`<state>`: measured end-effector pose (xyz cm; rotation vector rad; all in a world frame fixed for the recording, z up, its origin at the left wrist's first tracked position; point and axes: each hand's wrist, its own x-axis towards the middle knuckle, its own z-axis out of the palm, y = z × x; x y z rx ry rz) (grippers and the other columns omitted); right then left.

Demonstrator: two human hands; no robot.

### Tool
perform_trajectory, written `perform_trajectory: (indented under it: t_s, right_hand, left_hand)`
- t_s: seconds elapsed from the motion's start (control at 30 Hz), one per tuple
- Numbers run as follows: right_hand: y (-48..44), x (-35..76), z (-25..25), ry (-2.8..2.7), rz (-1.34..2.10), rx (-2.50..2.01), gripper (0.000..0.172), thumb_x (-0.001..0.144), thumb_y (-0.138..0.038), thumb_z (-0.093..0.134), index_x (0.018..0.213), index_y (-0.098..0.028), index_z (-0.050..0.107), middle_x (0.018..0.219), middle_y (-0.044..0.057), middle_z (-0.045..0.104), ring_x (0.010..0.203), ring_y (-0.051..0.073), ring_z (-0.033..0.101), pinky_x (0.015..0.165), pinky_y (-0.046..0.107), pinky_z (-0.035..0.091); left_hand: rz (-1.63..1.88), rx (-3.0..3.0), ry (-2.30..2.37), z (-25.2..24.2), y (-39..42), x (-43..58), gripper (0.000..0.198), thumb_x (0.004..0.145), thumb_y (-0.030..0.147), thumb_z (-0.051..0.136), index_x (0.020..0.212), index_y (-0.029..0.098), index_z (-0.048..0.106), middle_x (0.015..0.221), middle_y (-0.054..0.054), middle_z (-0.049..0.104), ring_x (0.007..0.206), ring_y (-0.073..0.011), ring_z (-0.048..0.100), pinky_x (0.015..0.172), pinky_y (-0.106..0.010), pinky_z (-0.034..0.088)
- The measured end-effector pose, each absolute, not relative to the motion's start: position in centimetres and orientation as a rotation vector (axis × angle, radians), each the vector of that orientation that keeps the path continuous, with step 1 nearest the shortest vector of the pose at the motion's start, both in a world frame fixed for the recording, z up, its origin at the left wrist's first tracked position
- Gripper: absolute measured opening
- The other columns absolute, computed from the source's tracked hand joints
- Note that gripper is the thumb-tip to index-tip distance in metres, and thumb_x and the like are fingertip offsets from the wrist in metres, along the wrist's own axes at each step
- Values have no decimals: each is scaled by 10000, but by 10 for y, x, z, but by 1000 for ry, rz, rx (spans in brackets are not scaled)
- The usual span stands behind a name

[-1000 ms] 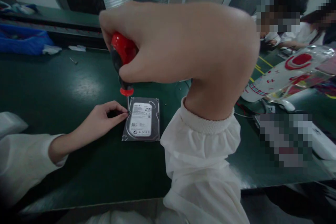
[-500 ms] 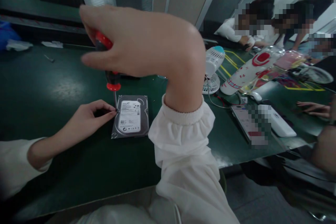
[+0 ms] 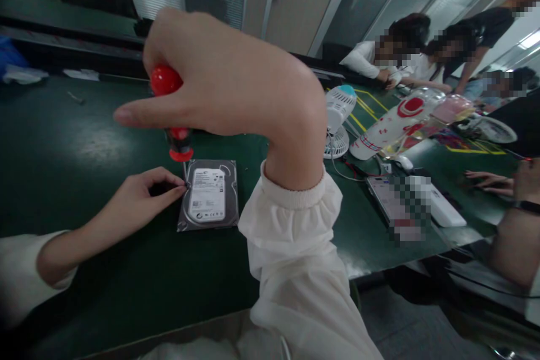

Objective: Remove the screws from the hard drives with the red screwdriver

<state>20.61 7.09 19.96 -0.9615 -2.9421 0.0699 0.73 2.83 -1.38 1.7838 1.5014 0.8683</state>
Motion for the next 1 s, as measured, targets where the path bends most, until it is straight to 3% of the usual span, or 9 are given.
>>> perform_trajectory:
  t_s: [0.1, 0.17, 0.23, 0.37, 0.57, 0.67, 0.8, 0.9, 1.0]
  right_hand:
    - [70, 207, 200, -2949, 62, -848, 292, 915, -362, 551, 1112, -167, 642, 1026, -15, 618, 842, 82, 492, 716, 249, 328]
    - [70, 207, 199, -2966, 42, -812, 374, 872, -249, 560, 1237, -173, 589, 1143, -26, 599, 876, 70, 498, 748, 238, 342]
    - [71, 207, 199, -2970, 10, -874, 392, 906, -292, 543, 1280, -181, 575, 1146, -22, 594, 875, 74, 493, 747, 242, 334]
    - [70, 204, 198, -2883, -102, -1077, 500, 953, -592, 455, 1164, -188, 659, 1070, 7, 589, 842, 97, 457, 700, 265, 276]
    - [68, 203, 198, -2918, -6, -986, 390, 907, -308, 531, 1280, -198, 570, 1211, -8, 605, 860, 96, 457, 748, 274, 298]
    - [70, 202, 198, -2921, 58, -967, 352, 953, -371, 499, 1242, -189, 587, 1180, -3, 614, 854, 86, 464, 726, 273, 297]
    - [71, 201, 199, -2883, 35, -1081, 458, 1012, -524, 361, 1020, -170, 652, 908, -7, 602, 692, 66, 391, 649, 293, 244]
    - [69, 205, 199, -2861, 9, -1119, 309, 968, -385, 467, 1162, -196, 616, 1050, -11, 617, 774, 75, 438, 690, 275, 272]
    - [66, 207, 199, -2859, -40, -1090, 371, 924, -373, 533, 1249, -197, 568, 1169, -9, 597, 824, 87, 452, 702, 274, 281]
  left_hand:
    - [897, 1793, 1488, -16, 28, 7, 233, 851, 451, 664, 891, 231, 728, 896, -23, 744, 839, -235, 698, 762, -368, 522]
    - [908, 1789, 1482, -16, 28, 7, 219, 850, 441, 666, 886, 233, 726, 899, -21, 744, 843, -233, 701, 772, -370, 529]
    - [912, 1786, 1483, -16, 28, 7, 207, 851, 431, 666, 880, 235, 727, 907, -21, 747, 859, -234, 704, 799, -380, 533]
    - [899, 1790, 1506, -16, 28, 7, 204, 854, 421, 662, 893, 234, 735, 903, -20, 752, 863, -236, 707, 830, -397, 531]
    - [893, 1780, 1494, -13, 27, 8, 239, 856, 439, 658, 914, 221, 735, 919, -36, 754, 862, -236, 708, 790, -377, 539]
    - [881, 1778, 1509, -13, 27, 8, 251, 849, 458, 660, 907, 226, 735, 915, -37, 759, 866, -245, 710, 813, -389, 538]
    - [884, 1784, 1521, -13, 27, 8, 244, 851, 453, 655, 900, 227, 735, 937, -38, 765, 894, -250, 708, 836, -396, 536]
    - [873, 1754, 1512, -11, 27, 9, 251, 850, 450, 657, 908, 218, 733, 943, -39, 760, 890, -246, 707, 809, -388, 542]
    - [880, 1731, 1505, -10, 27, 9, 255, 845, 451, 664, 907, 212, 730, 928, -39, 754, 876, -241, 708, 799, -386, 545]
